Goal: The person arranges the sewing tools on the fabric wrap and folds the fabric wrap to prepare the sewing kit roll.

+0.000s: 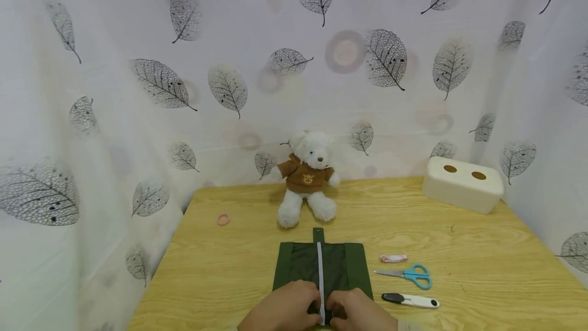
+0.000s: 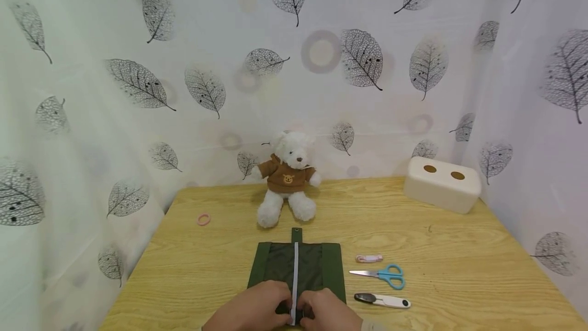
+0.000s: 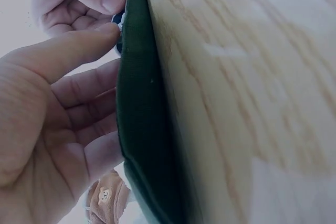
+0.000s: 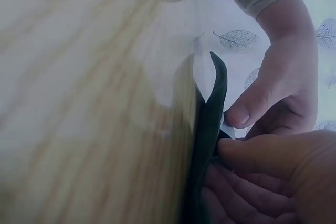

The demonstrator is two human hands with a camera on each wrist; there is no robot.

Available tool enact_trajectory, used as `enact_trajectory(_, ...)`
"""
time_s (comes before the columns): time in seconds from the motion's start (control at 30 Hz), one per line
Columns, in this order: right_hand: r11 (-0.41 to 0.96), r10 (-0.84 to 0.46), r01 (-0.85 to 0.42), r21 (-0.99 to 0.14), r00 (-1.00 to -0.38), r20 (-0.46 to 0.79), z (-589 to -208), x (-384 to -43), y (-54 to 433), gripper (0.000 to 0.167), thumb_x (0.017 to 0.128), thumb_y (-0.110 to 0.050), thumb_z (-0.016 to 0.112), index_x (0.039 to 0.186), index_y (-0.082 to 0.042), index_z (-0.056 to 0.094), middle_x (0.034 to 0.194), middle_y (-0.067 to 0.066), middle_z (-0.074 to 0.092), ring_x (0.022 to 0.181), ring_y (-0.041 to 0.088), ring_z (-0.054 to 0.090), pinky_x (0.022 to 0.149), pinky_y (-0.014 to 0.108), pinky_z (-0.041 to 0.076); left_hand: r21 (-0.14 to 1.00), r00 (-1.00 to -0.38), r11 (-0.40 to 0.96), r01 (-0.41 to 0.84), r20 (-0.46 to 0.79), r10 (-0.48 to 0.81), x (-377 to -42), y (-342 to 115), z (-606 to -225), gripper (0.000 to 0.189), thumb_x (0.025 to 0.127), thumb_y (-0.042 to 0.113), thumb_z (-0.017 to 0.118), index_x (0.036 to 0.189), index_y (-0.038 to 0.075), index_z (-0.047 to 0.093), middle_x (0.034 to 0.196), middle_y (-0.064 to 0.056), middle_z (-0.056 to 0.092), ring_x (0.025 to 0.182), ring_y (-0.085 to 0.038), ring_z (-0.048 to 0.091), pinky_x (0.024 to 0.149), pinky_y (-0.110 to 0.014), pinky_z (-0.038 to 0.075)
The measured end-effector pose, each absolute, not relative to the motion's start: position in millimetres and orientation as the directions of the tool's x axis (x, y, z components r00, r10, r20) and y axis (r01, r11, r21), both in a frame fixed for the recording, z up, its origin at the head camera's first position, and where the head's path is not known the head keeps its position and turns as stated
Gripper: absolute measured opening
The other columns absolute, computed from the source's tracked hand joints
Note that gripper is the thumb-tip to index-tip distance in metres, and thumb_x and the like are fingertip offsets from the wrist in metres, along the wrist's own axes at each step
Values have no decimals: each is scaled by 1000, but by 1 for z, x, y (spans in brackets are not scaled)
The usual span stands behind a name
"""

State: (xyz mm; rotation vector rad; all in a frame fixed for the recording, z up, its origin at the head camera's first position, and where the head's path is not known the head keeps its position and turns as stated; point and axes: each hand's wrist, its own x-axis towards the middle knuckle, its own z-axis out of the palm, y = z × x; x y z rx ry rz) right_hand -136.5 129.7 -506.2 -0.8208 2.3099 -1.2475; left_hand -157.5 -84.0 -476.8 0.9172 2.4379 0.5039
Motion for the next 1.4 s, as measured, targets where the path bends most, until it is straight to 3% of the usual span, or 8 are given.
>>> enact_trajectory(0.27, 432, -663, -353, -830, -748, -27, -505, -135, 128, 9, 88, -5, 76, 97, -6, 73, 86, -3, 73, 74, 0, 66, 62, 20, 54, 460, -645, 692, 557, -287, 709, -156, -83, -479, 12, 94, 30, 72, 84, 24, 74, 81, 20, 53, 69, 4, 50, 64, -17, 47)
enact_trajectory(0.67, 441, -669, -390, -808, -744, -6, -505, -136, 126, 8, 88, -8, 77, 95, -10, 74, 86, -10, 72, 75, -4, 63, 63, 18, 53, 420, -686, 741, 524, -306, 660, -154, -75, -482, 18, 94, 32, 73, 79, 22, 71, 78, 16, 52, 65, 0, 48, 59, -21, 45)
enact_trajectory(1.03, 437, -727, -473, -766, -686, 9, -502, -142, 147, 9, 94, -18, 73, 103, -16, 75, 91, -17, 67, 75, -6, 59, 61, 19, 52, 356, -667, 734, 578, -312, 676, -158, -68, -494, 20, 93, 36, 73, 81, 21, 72, 81, 14, 54, 68, 1, 49, 59, -26, 48)
enact_trajectory(1.27, 585, -636, -474, -658, -771, -10, -493, -141, 174, 18, 94, -32, 72, 107, -19, 74, 101, -16, 68, 88, -2, 62, 72, 27, 55, 308, -660, 730, 610, -313, 683, -153, -67, -494, 22, 94, 36, 71, 83, 17, 72, 81, 11, 55, 68, -1, 50, 58, -26, 47)
enact_trajectory(1.4, 638, -575, -483, -600, -817, 46, -493, -140, 193, 18, 92, -30, 74, 105, -18, 73, 99, -13, 68, 84, 0, 61, 68, 27, 54, 337, -684, 728, 597, -259, 682, -153, -72, -485, 25, 95, 42, 69, 81, 22, 70, 77, 14, 51, 65, 1, 47, 60, -19, 46)
